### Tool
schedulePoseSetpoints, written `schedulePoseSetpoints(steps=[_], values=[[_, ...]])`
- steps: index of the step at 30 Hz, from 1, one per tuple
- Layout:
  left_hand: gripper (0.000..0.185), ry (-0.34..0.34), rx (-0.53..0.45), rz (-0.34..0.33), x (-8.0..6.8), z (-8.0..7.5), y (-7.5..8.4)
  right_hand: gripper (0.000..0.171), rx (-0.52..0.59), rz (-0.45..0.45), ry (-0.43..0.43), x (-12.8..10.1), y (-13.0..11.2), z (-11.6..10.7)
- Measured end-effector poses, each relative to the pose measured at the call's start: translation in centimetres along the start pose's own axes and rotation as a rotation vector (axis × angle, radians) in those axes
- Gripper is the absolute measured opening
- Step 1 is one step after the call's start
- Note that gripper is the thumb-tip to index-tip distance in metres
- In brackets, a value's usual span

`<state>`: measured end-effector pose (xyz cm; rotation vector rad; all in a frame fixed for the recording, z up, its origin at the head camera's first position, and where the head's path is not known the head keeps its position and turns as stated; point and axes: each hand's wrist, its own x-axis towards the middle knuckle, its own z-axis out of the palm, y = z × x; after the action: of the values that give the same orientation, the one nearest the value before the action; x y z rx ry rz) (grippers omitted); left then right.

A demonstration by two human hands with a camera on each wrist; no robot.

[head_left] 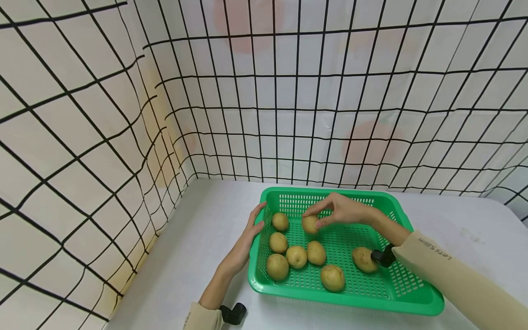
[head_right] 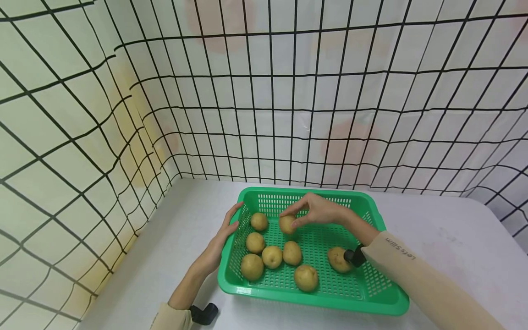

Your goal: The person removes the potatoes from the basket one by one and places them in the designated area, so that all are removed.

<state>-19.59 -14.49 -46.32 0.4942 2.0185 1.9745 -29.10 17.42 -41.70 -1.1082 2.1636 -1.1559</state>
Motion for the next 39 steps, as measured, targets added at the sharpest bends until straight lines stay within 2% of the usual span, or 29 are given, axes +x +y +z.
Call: schedulePoseSetpoints(steps=[6,13,23,30,39], values=[[0.052,-0.002,-0.003,0.003,0.0,0.1,0.1,0.043,0.036,0.041,0.037,-0.6,-0.8,-0.4],[0.052,-0.004,-0.009,0.008,-0.1,0.0,0.1,0.042,0.023,0.045,0.045,-1.5,-1.5,-0.8],[0.052,-0.002,-0.008,0.007,-0.1,0.0,0.0,0.042,0.055,0.066,0.108,-3.3,-3.6,-1.9],[0.053,-0.01,-0.005,0.006,-0.1,0.2,0.1,0.042,0.031,0.123,0.161,-4.9,-5.3,-3.2],[0.052,-0.004,-0.018,0.004,-0.1,0.1,0.0,0.044,-0.052,0.139,0.253,-7.6,-6.2,-4.5]])
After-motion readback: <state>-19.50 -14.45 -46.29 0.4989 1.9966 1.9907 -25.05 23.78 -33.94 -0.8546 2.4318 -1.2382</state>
